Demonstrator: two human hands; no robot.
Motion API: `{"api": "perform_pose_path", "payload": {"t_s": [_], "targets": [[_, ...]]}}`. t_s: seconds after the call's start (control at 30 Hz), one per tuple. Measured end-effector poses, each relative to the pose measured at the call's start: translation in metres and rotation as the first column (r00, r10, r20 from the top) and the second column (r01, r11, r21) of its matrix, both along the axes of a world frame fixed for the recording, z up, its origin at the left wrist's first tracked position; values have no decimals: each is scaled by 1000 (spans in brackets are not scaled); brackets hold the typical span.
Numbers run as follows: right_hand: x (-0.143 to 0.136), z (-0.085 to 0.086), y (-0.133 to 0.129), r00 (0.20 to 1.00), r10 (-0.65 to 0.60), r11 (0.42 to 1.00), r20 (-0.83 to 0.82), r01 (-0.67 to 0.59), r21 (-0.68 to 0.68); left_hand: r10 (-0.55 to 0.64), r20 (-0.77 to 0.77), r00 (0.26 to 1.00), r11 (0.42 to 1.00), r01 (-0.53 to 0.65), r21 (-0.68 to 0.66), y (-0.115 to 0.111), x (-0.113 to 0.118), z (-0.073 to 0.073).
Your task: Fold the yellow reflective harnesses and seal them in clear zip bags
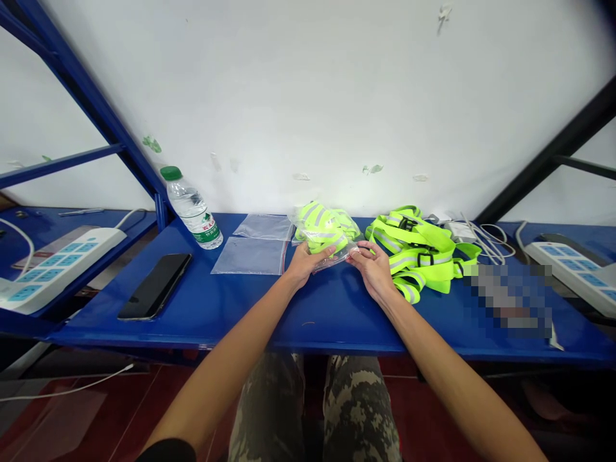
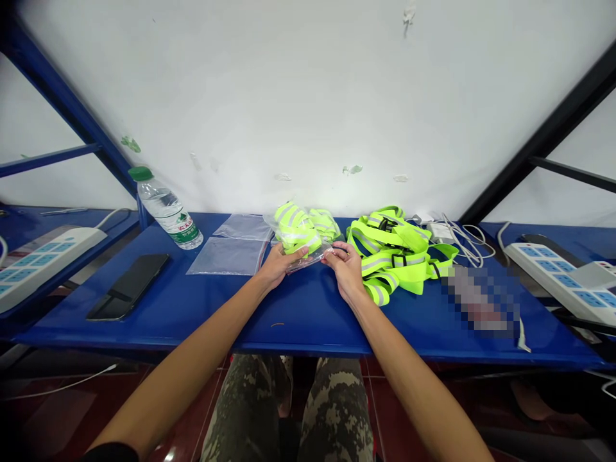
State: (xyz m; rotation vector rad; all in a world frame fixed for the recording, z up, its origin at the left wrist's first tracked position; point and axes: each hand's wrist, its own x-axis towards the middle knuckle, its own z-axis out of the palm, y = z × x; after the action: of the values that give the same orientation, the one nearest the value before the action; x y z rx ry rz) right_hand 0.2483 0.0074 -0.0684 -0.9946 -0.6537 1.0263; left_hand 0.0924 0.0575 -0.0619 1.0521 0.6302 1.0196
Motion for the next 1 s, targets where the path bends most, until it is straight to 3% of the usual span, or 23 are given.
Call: {"api": "perform_pose_path", "payload": {"t_s": [0.3,0.5,0.83,1.0], "targets": [[-3,-5,0,998,-6,1000,67,5,15,12,-29,999,1000,-12,21,2,1,-2],[-6,-5,-2,995,58,998,78,-59,18,22,-28,999,998,-20,64,3,1,-5],[-5,-2,-2,995,16,999,97,-20,36,-37,52,998,996,41,-81,0,-1,9],[-5,1,-4,993,25,999,114,-31,43,-7,51,999,995,13,-102,1,-1,7]]}}
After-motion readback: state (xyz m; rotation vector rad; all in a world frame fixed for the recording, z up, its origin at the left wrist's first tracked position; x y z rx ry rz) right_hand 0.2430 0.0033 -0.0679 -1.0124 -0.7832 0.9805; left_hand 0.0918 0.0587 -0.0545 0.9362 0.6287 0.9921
